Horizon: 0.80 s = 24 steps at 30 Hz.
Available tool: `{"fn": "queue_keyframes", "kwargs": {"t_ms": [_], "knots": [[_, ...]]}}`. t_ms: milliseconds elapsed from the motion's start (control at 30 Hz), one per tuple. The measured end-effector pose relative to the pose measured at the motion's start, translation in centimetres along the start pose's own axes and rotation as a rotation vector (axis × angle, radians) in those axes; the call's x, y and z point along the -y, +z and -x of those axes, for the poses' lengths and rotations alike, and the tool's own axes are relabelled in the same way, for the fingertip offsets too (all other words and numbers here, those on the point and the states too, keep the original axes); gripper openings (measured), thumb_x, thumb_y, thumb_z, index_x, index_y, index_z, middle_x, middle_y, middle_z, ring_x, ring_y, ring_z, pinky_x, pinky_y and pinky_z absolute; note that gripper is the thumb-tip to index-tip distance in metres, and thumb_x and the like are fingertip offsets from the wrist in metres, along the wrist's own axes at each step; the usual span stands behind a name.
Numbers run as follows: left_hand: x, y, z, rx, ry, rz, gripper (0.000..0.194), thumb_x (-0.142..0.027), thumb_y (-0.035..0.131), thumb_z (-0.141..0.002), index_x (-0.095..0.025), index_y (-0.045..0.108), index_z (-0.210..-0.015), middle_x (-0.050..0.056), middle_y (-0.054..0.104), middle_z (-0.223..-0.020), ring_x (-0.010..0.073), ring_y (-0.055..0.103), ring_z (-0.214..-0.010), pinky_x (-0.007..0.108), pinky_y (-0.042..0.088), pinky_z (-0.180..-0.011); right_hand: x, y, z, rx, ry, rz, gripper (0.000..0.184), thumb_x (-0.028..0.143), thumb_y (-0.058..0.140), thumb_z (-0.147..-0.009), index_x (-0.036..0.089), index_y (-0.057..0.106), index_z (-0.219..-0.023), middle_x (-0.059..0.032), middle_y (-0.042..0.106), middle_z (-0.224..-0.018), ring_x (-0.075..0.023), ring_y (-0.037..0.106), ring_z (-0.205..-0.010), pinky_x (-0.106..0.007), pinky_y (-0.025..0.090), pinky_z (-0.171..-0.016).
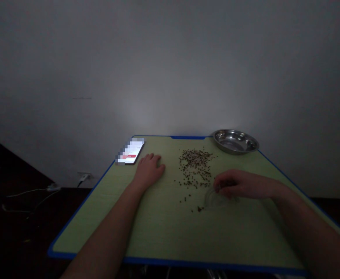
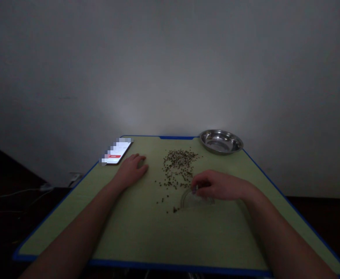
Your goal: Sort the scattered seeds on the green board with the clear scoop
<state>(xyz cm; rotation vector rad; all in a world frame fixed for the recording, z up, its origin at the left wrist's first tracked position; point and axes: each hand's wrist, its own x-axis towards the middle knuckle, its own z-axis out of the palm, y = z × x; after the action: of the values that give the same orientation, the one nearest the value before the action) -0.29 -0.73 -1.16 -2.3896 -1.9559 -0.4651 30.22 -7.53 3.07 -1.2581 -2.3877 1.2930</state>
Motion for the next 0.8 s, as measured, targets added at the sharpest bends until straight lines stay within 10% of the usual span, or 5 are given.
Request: {"fn": "queue_keyframes", "kwargs": {"t_ms": [800], "knots": [[-0.11,-0.16,0.06,0.0,0.015,-0.024,0.041,-0.038,0.044,-0.081,-0.016,0.058,-0.114,0.012,0.057,-0.119,0.0245,0.048,-0.116,0.039,0.035,-0.099,0.04,0.13,-0.09,-0.026,0.008,0.075,0.017,0.026,0.052,-0.082,0.017,0.063,-0.091,-0.0027,0.061,-0.08,-0.0145,0.051,-0.069,-0.025,0.042,-0.061]]}}
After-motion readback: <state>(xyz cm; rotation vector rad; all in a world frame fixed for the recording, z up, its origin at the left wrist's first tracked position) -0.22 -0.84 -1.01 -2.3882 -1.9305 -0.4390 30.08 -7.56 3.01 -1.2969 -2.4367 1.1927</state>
